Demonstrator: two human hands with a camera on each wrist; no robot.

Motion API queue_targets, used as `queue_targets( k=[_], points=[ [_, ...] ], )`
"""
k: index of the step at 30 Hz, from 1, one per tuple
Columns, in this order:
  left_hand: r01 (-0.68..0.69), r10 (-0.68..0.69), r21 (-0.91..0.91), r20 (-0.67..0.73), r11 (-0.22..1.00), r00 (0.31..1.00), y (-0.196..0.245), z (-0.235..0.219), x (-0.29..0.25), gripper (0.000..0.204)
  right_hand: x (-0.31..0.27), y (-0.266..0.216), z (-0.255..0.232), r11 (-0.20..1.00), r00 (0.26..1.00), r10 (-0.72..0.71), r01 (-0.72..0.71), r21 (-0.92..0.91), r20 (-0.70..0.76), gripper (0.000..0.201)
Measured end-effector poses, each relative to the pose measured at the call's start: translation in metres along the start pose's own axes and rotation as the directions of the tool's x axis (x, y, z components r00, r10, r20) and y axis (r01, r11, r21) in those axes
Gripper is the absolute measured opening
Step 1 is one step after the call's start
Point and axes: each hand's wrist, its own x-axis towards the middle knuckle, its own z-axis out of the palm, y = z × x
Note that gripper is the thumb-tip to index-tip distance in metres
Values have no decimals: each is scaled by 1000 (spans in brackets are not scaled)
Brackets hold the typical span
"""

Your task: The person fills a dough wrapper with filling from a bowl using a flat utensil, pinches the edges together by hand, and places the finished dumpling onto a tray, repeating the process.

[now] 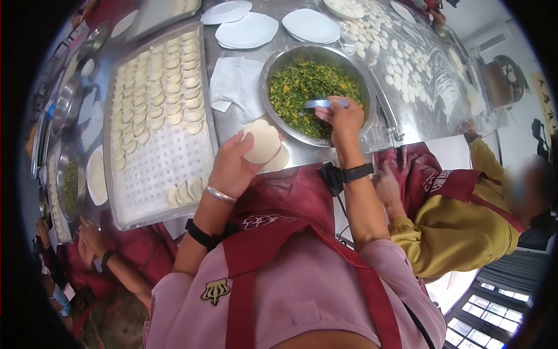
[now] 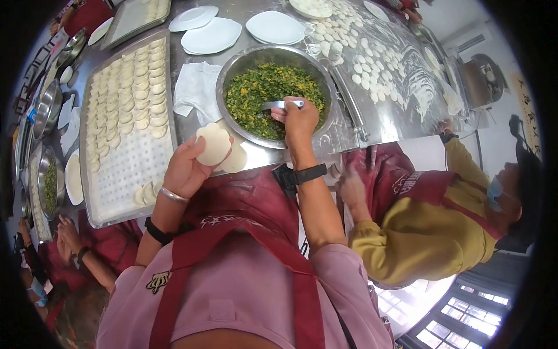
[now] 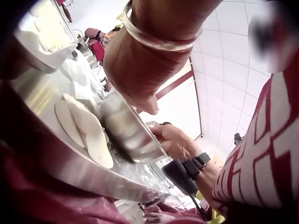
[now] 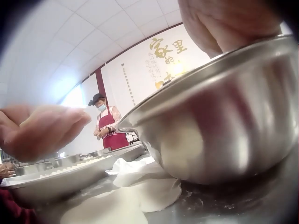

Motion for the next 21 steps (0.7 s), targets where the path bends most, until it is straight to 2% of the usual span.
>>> queue_targets(
  k=[12,21],
  points=[
    [-120,118,-64,-36,991,992,12,-1,28,40,1,-6,-4,955,992,125,-130,268,33,21],
    [-156,150,-103,-64,982,987,3,12,75,37,-16,-29,-16,920,990,105,-133,369,95,22]
  ],
)
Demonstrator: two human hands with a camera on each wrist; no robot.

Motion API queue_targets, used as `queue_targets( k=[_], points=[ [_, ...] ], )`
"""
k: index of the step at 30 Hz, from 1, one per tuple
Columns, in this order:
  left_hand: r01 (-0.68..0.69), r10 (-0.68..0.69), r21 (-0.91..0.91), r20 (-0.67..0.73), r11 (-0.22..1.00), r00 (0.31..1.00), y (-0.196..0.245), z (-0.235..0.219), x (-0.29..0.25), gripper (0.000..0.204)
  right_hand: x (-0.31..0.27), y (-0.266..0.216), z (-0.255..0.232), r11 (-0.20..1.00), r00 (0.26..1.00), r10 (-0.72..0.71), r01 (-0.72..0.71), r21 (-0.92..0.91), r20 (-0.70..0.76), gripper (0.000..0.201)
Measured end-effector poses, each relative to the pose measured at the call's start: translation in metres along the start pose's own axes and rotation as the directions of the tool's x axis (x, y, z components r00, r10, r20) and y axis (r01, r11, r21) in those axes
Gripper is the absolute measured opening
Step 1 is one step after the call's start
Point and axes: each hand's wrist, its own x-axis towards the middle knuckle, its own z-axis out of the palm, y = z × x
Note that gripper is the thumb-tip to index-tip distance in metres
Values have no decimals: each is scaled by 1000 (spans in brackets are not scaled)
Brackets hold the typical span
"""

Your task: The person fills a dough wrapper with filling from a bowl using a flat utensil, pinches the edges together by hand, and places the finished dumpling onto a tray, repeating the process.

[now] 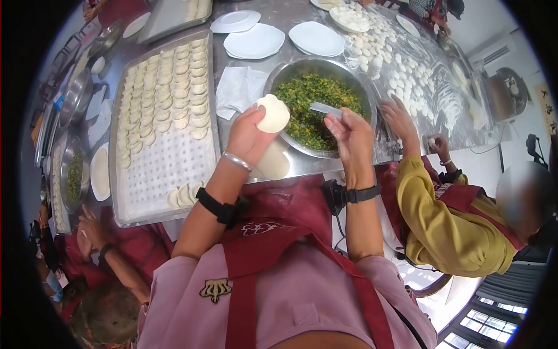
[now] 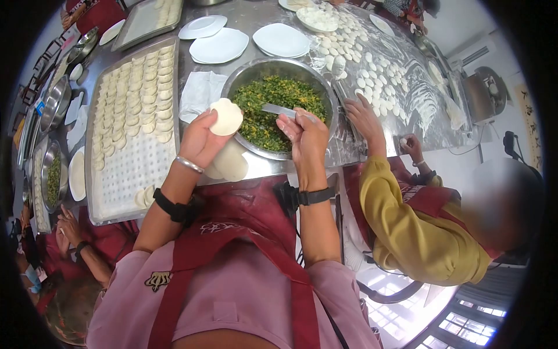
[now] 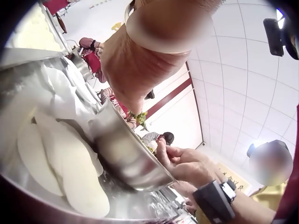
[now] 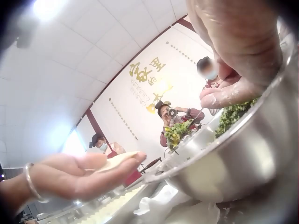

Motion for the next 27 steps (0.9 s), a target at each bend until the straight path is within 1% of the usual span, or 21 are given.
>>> queue_targets(
  k=[2,4,5,7,8,9,10,11,12,14,15,16,18,21,22,24,25,26,27],
  points=[
    [20,-20,-27,3,999,1000,-7,9,7,37,-9,-4,5,999,999,-35,35,7,34,22],
    [41,-39,-74,30,996,999,-13,15,12,37,-21,-6,14,986,988,-145,149,-78,61,20],
    [43,-40,-66,47,997,998,-14,18,13,37,-27,-4,17,972,978,-195,204,-120,80,19],
    [44,-40,-52,80,998,996,-15,22,13,38,-39,8,20,884,916,-358,394,-251,180,15],
    [64,-58,-84,74,994,996,-14,21,16,38,-44,13,19,820,873,-426,484,-305,238,14],
    [85,-77,-116,68,990,995,-13,20,20,39,-46,16,17,628,749,-550,663,-407,370,15],
    [104,-95,-148,64,984,993,-12,19,22,40,-46,19,15,387,594,-620,800,-459,512,17],
    [28,-32,40,121,999,992,-10,17,22,39,-48,21,14,117,422,-629,882,-457,653,20],
    [-59,17,223,187,973,982,-8,15,21,37,-55,23,15,140,467,-572,866,-480,675,28],
    [-60,10,236,207,970,978,-5,15,20,39,-53,29,12,113,406,-571,900,-421,714,29],
    [28,-39,68,161,997,986,-2,19,19,44,-53,31,12,99,374,-571,915,-391,731,30],
    [107,-94,-106,124,989,988,0,22,18,48,-54,29,11,104,392,-562,907,-408,729,28],
    [106,-94,-136,95,985,991,0,22,14,50,-57,15,9,114,428,-542,890,-442,723,24],
    [91,-87,-147,35,985,996,1,21,8,51,-60,-2,7,434,686,-504,727,-533,525,14],
    [85,-84,-146,14,986,996,0,22,6,52,-60,-4,8,596,767,-470,640,-485,436,16],
    [112,-109,-150,28,982,994,0,23,0,52,-62,-13,18,818,909,-335,412,-402,249,18],
    [126,-122,-150,35,981,992,-1,23,-3,52,-62,-15,21,899,956,-244,285,-331,161,19],
    [147,-139,-138,68,979,988,-2,19,-4,52,-56,-11,18,931,968,-206,238,-276,140,20],
    [168,-156,-124,101,978,983,-3,15,-5,52,-49,-8,15,946,978,-162,192,-262,131,20]
  ],
)
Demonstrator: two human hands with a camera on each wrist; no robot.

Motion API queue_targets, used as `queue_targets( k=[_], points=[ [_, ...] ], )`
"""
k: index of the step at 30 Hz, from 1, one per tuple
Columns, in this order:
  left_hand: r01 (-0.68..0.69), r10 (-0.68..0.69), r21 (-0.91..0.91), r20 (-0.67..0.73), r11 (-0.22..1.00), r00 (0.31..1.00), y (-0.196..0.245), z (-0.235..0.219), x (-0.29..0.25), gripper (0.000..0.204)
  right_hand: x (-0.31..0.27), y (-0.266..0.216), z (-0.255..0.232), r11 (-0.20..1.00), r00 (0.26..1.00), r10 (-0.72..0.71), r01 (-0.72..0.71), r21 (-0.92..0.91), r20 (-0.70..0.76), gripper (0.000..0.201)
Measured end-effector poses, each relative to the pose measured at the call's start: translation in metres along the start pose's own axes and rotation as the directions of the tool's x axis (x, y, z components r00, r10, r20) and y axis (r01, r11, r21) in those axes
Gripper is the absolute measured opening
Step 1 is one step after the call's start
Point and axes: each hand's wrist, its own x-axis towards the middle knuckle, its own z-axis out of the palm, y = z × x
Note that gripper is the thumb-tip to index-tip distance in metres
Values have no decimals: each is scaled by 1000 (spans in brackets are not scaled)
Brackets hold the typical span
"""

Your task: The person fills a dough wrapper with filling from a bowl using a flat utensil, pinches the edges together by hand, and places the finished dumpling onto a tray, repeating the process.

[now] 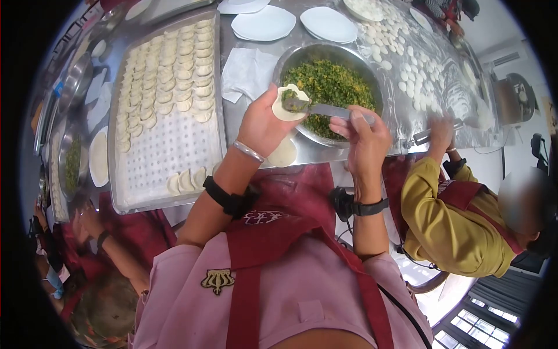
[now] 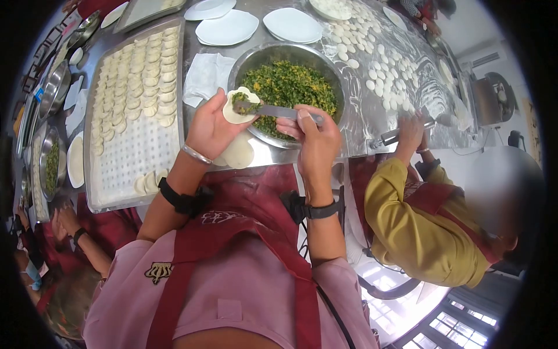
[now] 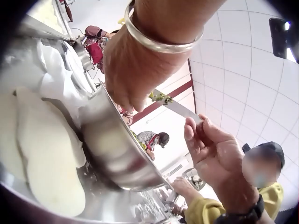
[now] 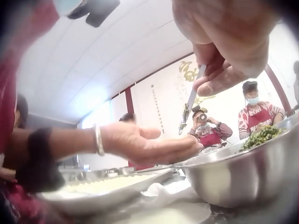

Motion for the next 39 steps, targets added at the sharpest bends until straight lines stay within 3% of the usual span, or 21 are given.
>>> queue_targets(
  k=[1,4,7,13,15,17,18,20,22,29,32,36,39],
  points=[
    [21,-21,12,30,1000,999,-1,-3,-2,52,5,6,-2,999,999,45,-45,21,5,19],
    [-119,70,502,115,857,991,-3,-7,-15,52,7,14,-2,994,994,108,-108,33,5,18],
    [1,-1,86,1,996,1000,-2,-6,-17,51,6,10,-3,991,991,136,-136,3,3,18],
    [0,-1,54,23,999,1000,-4,-18,-16,48,10,-4,-7,988,990,141,-141,55,3,19],
    [-132,79,473,130,871,988,-6,-18,-20,47,12,-4,-6,986,989,149,-149,76,3,19],
    [-208,107,641,193,739,975,-6,-15,-24,47,15,1,-6,985,988,156,-156,80,9,19],
    [-213,115,636,191,742,975,-6,-11,-27,46,15,4,-7,984,986,164,-164,69,6,19],
    [-145,94,473,129,869,987,-5,-9,-28,45,16,11,-9,982,984,180,-180,47,3,19],
    [0,-3,93,33,996,999,-3,-10,-26,44,15,16,-10,981,982,189,-190,33,7,19],
    [15,-14,75,-20,997,1000,-4,-6,-26,47,8,3,-12,994,996,89,-88,58,-20,19],
    [20,-20,52,-9,998,1000,-4,-11,-26,46,6,-10,-26,999,989,-40,36,-35,-139,19],
    [25,-26,83,7,996,1000,-6,-16,-26,43,6,-10,-57,924,933,-304,239,-300,-192,16],
    [0,3,190,-17,982,1000,-9,-15,-27,42,4,-2,-70,782,894,-393,203,-589,-214,13]
  ],
)
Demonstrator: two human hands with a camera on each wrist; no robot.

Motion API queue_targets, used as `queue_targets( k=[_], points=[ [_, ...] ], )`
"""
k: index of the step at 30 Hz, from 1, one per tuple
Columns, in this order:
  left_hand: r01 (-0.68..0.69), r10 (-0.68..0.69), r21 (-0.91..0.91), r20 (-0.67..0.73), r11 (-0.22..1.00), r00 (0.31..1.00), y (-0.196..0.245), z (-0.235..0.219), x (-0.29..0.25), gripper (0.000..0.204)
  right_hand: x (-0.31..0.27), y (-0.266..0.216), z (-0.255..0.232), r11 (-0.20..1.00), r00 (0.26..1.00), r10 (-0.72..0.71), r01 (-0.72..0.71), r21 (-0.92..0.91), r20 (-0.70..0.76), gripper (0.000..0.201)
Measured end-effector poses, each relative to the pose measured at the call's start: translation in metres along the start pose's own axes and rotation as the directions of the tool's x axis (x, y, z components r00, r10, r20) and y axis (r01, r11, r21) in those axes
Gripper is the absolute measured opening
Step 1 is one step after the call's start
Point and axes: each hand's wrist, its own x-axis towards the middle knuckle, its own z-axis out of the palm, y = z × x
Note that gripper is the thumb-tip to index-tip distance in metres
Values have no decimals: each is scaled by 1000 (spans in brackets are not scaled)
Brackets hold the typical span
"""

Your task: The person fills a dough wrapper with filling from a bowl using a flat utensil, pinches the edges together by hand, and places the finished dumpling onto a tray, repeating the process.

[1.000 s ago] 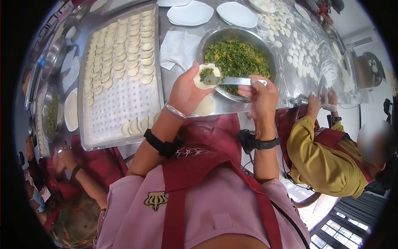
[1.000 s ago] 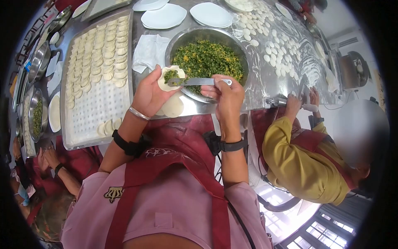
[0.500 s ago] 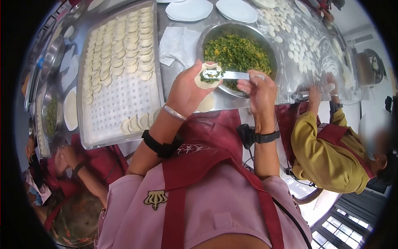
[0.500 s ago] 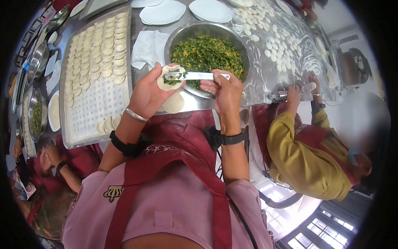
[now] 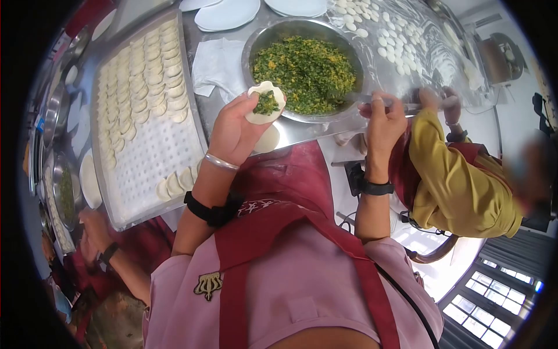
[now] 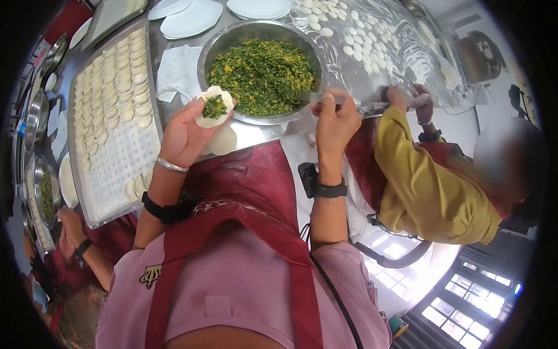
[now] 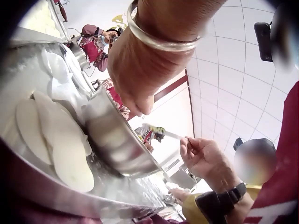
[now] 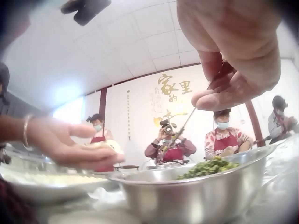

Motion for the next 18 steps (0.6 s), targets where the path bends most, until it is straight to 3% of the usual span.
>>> queue_targets(
  k=[5,6,9,12,15,16,18],
  points=[
    [14,-14,56,6,998,1000,-3,6,0,40,0,50,16,920,994,-103,105,-377,25,15],
    [15,-15,57,-1,998,1000,-4,8,0,40,-3,41,21,939,993,-116,102,-328,-23,16],
    [14,-15,50,19,999,1000,-4,8,-2,39,-4,42,17,913,996,-77,86,-399,38,18],
    [10,-10,44,-7,999,1000,-5,9,-3,40,-15,17,6,680,914,-370,388,-622,165,25],
    [18,-18,9,-17,1000,1000,-4,18,-6,41,-19,-2,0,646,819,-548,545,-534,171,37],
    [27,-27,3,-6,1000,1000,-4,20,-7,41,-27,-14,3,736,833,-519,549,-396,192,37],
    [44,-43,-7,17,999,999,-4,22,-7,41,-42,-34,12,746,759,-580,641,-182,297,34]
  ],
)
